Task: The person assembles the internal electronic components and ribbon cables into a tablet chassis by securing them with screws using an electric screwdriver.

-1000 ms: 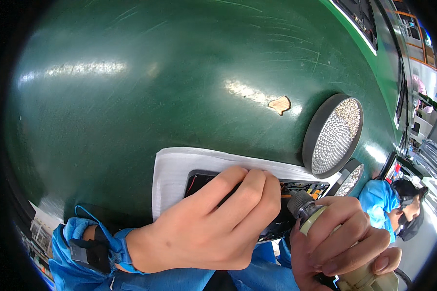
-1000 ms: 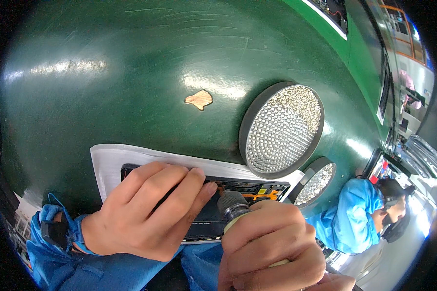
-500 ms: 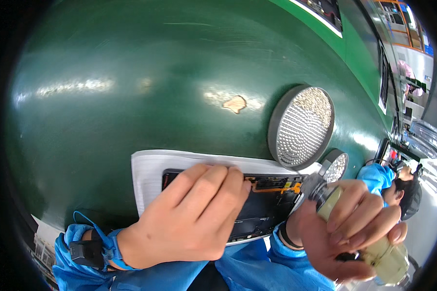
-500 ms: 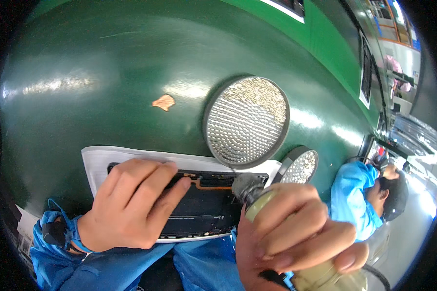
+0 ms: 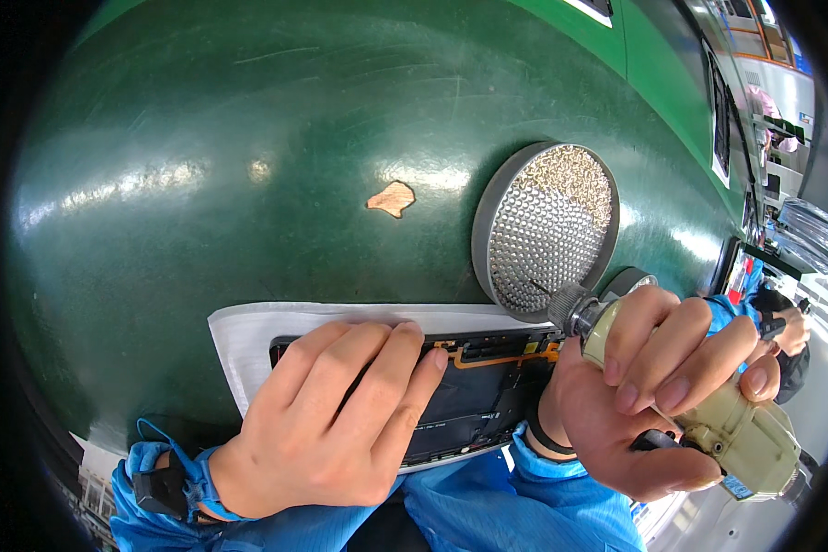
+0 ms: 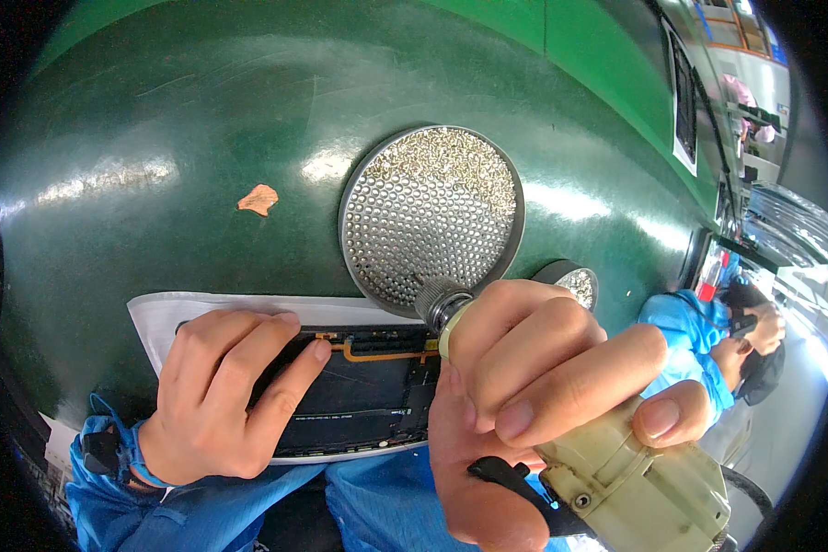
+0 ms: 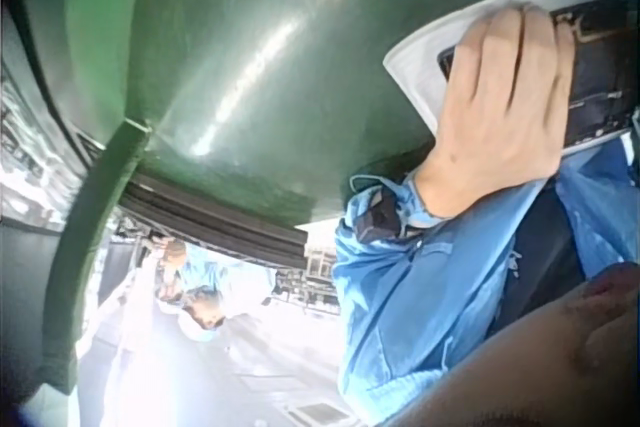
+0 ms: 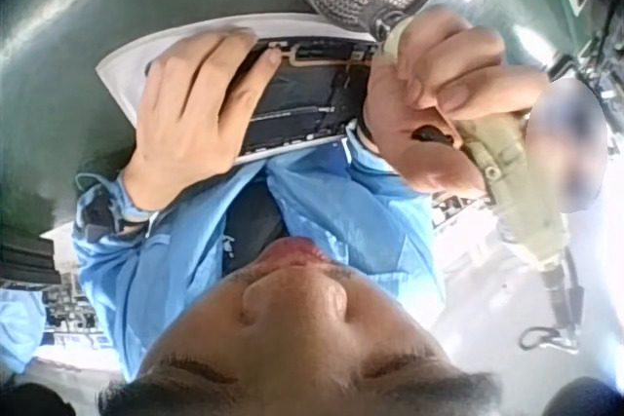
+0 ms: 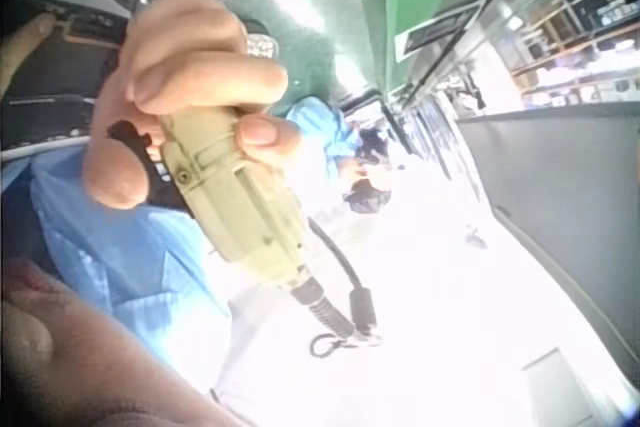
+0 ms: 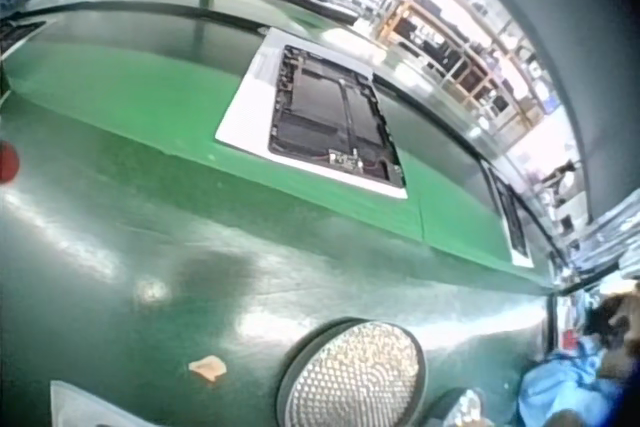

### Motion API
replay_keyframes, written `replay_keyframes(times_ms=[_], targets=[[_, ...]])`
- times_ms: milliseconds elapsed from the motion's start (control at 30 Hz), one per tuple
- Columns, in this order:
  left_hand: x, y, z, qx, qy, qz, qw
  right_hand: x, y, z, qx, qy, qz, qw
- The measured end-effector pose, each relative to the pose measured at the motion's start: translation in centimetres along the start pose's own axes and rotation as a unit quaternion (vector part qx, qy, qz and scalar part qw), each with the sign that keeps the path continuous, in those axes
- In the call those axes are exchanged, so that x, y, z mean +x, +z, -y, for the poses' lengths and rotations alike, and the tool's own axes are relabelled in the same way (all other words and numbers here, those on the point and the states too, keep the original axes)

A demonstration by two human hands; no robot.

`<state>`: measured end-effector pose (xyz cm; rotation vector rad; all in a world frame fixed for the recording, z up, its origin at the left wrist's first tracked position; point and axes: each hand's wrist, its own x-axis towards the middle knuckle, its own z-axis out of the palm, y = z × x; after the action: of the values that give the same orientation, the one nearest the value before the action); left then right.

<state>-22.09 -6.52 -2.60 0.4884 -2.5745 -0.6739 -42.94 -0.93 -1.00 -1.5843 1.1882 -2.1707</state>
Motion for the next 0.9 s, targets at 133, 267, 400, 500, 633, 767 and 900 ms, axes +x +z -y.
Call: replay_keyframes(times_ms=[133, 267, 400, 500, 633, 767, 900], targets=[[0.0, 0.0, -0.1, 0.002, 0.002, -0.003, 1.0, 0.0, -0.1, 0.3, -0.015, 0.008, 0.014, 1.0], [-0.1, 0.0, -0.1, 0.003, 0.0, -0.003, 1.0, 0.1, 0.0, 0.2, -0.006, 0.017, 0.023, 1.0], [-0.3, -0.2, -0.4, 0.008, -0.013, 0.003, 1.0, 0.0, 0.3, 1.4, 0.001, -0.001, 0.021, 1.0], [-0.4, 0.3, -0.3, -0.002, -0.012, -0.023, 1.0, -0.4, 1.1, 5.1, 0.127, 0.136, -0.037, 0.982], [-1.0, 1.1, -0.2, -0.027, -0.036, -0.047, 0.998, -1.3, 2.5, 3.5, 0.087, 0.08, 0.122, 0.986], [-0.8, 0.1, -0.4, -0.061, -0.045, -0.017, 0.997, -1.4, 2.9, 3.1, 0.094, 0.082, 0.134, 0.983], [-0.9, 0.7, -0.3, -0.065, -0.063, -0.022, 0.996, -1.4, 2.8, 2.7, 0.109, 0.077, 0.14, 0.981]])
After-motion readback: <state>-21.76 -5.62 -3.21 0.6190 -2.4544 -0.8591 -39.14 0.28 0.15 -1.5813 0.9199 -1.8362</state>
